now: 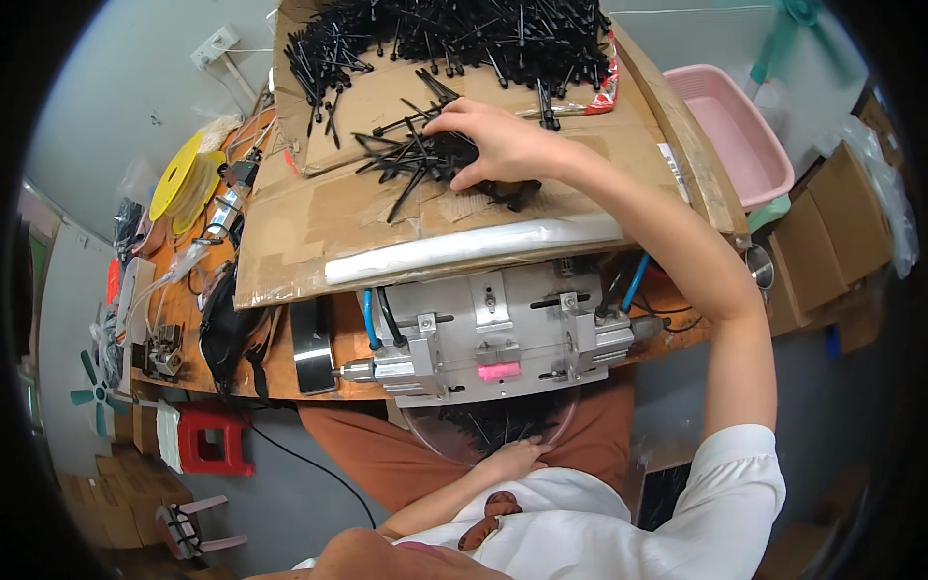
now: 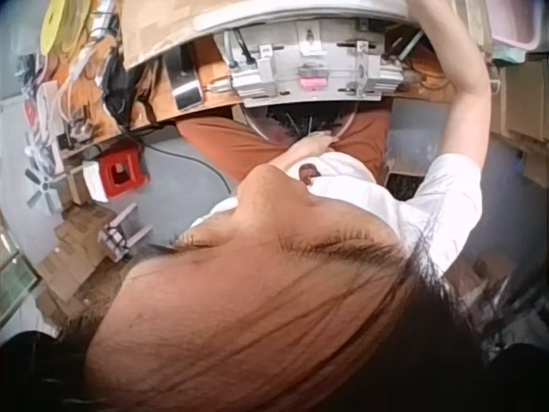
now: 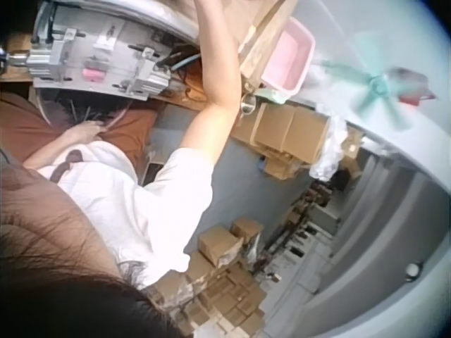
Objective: The person picks up a cable tie from a cardboard box, places it into a machine, and presses a pink lever. They then remove the cable tie and drop it into a clear bowl, repeating the process.
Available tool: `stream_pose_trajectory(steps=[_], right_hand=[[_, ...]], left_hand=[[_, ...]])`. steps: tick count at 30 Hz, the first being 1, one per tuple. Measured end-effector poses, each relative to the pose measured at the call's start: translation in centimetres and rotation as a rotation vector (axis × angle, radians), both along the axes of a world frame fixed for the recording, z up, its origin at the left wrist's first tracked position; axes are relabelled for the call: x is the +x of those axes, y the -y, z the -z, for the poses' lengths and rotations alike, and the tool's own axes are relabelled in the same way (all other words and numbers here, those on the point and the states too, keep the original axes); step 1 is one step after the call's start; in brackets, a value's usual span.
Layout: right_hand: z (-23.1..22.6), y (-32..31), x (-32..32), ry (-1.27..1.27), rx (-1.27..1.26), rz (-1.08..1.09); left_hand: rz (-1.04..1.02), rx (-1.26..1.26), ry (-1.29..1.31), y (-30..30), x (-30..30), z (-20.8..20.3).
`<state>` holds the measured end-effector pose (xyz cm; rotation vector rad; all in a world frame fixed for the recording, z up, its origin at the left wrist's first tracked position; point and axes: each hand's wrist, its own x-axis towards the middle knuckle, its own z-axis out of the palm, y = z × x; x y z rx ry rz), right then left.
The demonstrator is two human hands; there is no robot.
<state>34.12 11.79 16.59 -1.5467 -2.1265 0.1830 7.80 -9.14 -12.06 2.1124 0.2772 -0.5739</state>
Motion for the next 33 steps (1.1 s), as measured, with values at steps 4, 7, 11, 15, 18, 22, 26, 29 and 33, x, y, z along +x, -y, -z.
stream_pose_trajectory(steps=[4, 7, 11, 15, 18, 22, 26, 29, 33], right_hand=[[-1.2, 2.6, 1.5, -0.072, 0.019, 0.02], [-1.6, 5.8, 2.6, -0.027, 0.1, 0.126], [-1.0, 8.7, 3.3, 0.027, 0.191, 0.153], [0.0, 9.8, 2.9, 0.029, 0.195, 0.13], [0.3, 9.1, 1.7, 0.014, 0.202, 0.118], [1.9, 6.2, 0.1, 0.053, 0.238, 0.043], [1.2, 4.9, -1.6, 0.144, 0.23, -0.003], [-1.6, 3.7, -1.7, 0.229, 0.102, -0.003], [-2.9, -0.1, -4.1, 0.481, 0.522, -0.263]], left_hand=[[0.045, 0.05, 0.074, -0.8, -2.0, -5.1], [0.02, -0.068, 0.425, -4.3, -3.3, -13.4], [-0.215, 0.21, 0.853, -11.4, -3.8, -23.4], [-0.814, 0.776, 0.867, -19.5, -1.5, -26.3], [-0.818, 1.012, 0.899, -25.7, 0.2, -26.2], [-0.7, 0.768, 0.658, -29.4, 0.3, -26.5], [-0.7, 0.692, 0.712, -30.1, -0.1, -26.3], [-0.741, 0.631, 0.825, -30.5, -2.0, -26.8], [-0.861, 0.346, 0.809, -28.9, -2.6, -29.0]])
